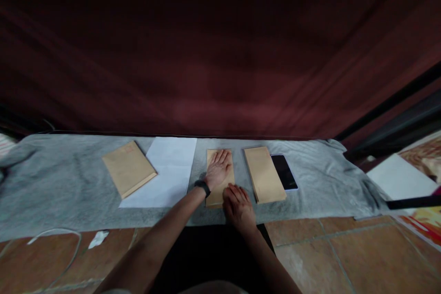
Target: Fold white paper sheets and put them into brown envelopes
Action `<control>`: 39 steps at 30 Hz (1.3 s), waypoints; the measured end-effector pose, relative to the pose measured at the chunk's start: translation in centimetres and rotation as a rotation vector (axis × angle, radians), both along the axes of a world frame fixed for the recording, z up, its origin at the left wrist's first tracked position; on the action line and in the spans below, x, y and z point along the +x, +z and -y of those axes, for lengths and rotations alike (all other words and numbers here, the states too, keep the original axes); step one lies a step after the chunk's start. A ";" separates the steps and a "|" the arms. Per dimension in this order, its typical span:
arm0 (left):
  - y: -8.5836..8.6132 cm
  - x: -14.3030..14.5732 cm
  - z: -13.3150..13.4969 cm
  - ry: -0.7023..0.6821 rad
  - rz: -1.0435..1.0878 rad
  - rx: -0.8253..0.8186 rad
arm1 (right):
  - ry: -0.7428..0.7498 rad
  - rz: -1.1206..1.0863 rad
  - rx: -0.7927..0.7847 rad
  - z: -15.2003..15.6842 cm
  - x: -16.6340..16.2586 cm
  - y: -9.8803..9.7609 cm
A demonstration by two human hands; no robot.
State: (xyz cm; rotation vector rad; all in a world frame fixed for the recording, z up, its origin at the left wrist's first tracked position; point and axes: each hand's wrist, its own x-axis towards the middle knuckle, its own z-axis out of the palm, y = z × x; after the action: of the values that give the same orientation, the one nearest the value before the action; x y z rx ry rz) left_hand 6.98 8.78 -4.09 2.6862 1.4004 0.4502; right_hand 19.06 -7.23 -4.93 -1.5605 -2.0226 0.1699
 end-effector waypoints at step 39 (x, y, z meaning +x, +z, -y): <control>0.0 -7.5 12.0 -0.459 0.057 -0.123 | 0.372 0.067 -0.209 -7.4 0.2 -0.6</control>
State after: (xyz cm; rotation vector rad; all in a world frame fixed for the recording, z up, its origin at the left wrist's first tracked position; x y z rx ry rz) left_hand -0.55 -3.21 -4.08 2.7438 0.7308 0.3781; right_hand 19.27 0.16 -5.51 -1.3051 -2.3985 0.4912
